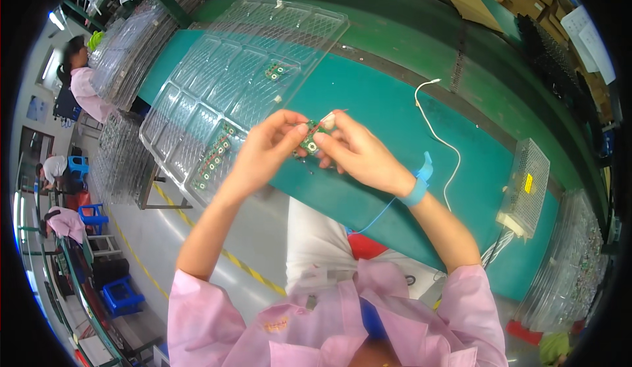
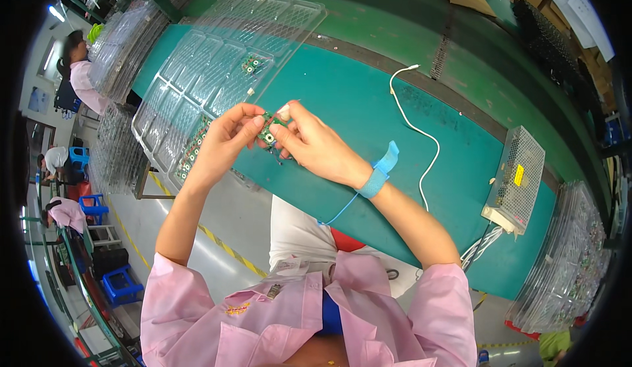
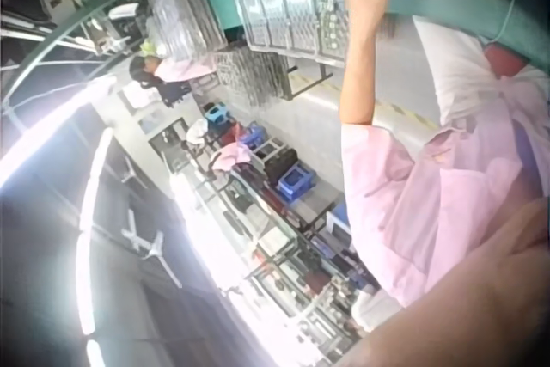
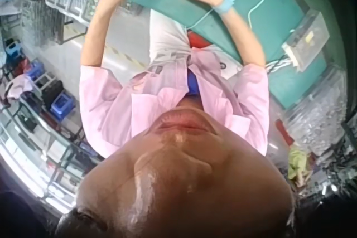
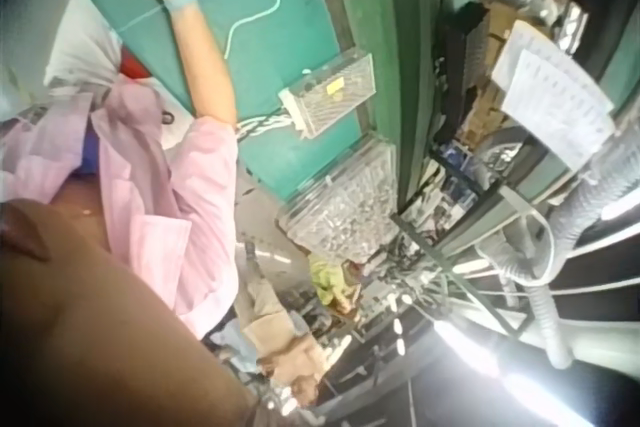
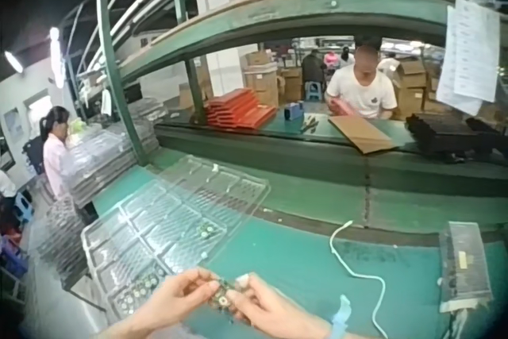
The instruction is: Assembling small electronic components and connecting wires at a production workbench.
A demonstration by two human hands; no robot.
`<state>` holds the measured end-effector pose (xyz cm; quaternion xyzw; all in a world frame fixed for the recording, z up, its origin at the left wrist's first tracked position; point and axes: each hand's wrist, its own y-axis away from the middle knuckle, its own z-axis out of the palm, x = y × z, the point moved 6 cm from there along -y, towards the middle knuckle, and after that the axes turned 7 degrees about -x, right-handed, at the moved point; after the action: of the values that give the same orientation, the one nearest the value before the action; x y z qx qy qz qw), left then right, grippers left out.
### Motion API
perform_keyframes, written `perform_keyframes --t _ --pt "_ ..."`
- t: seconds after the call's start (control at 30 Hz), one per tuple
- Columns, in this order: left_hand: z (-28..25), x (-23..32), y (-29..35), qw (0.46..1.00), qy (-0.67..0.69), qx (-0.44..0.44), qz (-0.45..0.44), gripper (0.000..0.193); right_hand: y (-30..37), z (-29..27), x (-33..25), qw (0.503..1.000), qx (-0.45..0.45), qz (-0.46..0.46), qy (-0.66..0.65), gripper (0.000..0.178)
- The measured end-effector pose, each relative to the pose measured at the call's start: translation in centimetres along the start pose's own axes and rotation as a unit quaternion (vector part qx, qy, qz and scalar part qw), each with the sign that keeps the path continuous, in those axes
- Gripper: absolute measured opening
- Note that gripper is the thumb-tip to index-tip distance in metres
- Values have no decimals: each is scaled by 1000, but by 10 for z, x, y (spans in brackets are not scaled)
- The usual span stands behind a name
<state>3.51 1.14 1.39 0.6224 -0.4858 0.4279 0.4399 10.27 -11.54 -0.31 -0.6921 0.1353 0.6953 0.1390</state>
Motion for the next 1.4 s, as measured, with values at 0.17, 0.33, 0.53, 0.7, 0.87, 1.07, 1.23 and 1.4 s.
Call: perform_keyframes --t 0.17,0.33,0.53,0.7,0.87,1.07,1.23,1.4 --pt "-53 3 -23 994 -23 106 19 20 -3 -19 16 998 62 11 -18 17" --pt "-133 -50 -62 986 -32 135 -94 20 -11 -28 48 993 80 83 -12 16" --pt "-134 -81 -93 958 -233 105 -127 20 -11 -29 67 992 74 98 -8 14" --pt "-116 -52 -86 821 -539 169 -80 20 -12 -29 66 993 78 91 -7 13" --pt "-101 -16 -56 887 -425 182 -10 19 -5 -20 62 972 115 17 205 13" --pt "-15 -32 -1 886 -460 52 -31 21 -7 4 46 862 148 -24 484 18" --pt "0 -46 6 863 -499 75 -5 24 -10 3 49 838 181 -17 514 22" --pt "2 -46 4 903 -425 60 -4 24 -1 -10 47 871 209 -26 444 20"
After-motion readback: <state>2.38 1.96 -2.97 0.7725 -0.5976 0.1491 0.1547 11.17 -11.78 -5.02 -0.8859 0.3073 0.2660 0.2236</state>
